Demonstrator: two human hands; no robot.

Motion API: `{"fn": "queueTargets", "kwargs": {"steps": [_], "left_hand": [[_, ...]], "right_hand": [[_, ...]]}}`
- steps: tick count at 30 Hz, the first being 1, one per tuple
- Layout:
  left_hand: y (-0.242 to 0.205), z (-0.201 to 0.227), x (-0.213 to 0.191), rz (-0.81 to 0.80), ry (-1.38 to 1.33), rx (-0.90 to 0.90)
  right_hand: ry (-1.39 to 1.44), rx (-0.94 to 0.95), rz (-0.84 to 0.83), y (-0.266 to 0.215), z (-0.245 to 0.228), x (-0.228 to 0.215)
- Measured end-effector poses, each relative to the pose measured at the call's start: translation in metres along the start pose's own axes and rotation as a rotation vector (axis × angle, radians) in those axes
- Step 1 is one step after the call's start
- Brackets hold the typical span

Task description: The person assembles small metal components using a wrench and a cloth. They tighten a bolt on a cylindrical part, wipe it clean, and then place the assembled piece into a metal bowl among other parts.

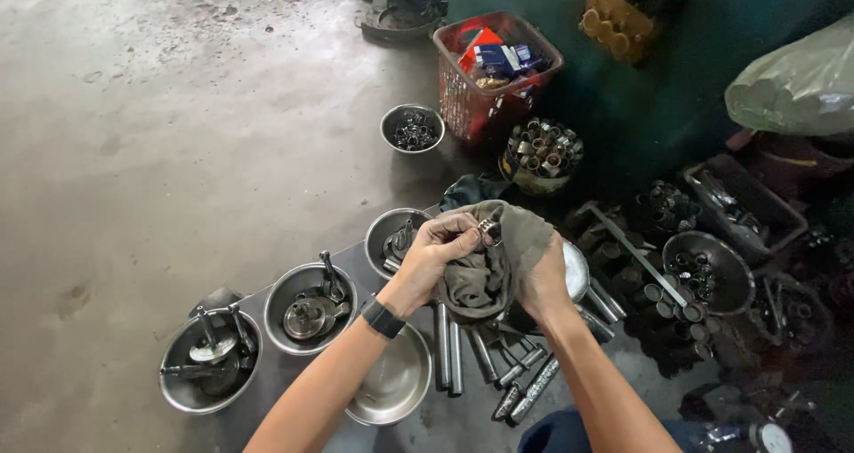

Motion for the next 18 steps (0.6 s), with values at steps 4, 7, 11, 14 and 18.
{"fn": "queueTargets", "kwargs": {"steps": [4,7,11,14,18], "left_hand": [[0.0,-0.026,0.002,0.06,0.045,0.062],[-0.001,-0.026,-0.008,0.165,-0.062,0.129],[-0.004,0.034,-0.019,0.176,0.272,0.163],[-0.007,0.073,-0.027,0.111,0.47,0.266],[-0.01,0.078,-0.018,0.025,0.642,0.233]], "right_hand": [[-0.044,-0.035,-0.067,-0.006,-0.006,0.014],[-0.193,-0.032,-0.115,-0.01,-0.008,0.033],[-0.164,-0.057,0.012,-0.005,-0.017,0.023],[-0.02,-0.106,0.105,0.002,-0.027,0.008],[-0.515,-0.396,-0.122,-0.014,-0.037,0.03]]}}
Point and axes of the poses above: each hand's wrist, its own y-axis towards the middle knuckle, its own x-axis out of the palm, z = x × y, the point moved 6 cm from there along y, towards the middle knuckle, and after that the axes turned 15 degrees about y, right-handed, at the moved point
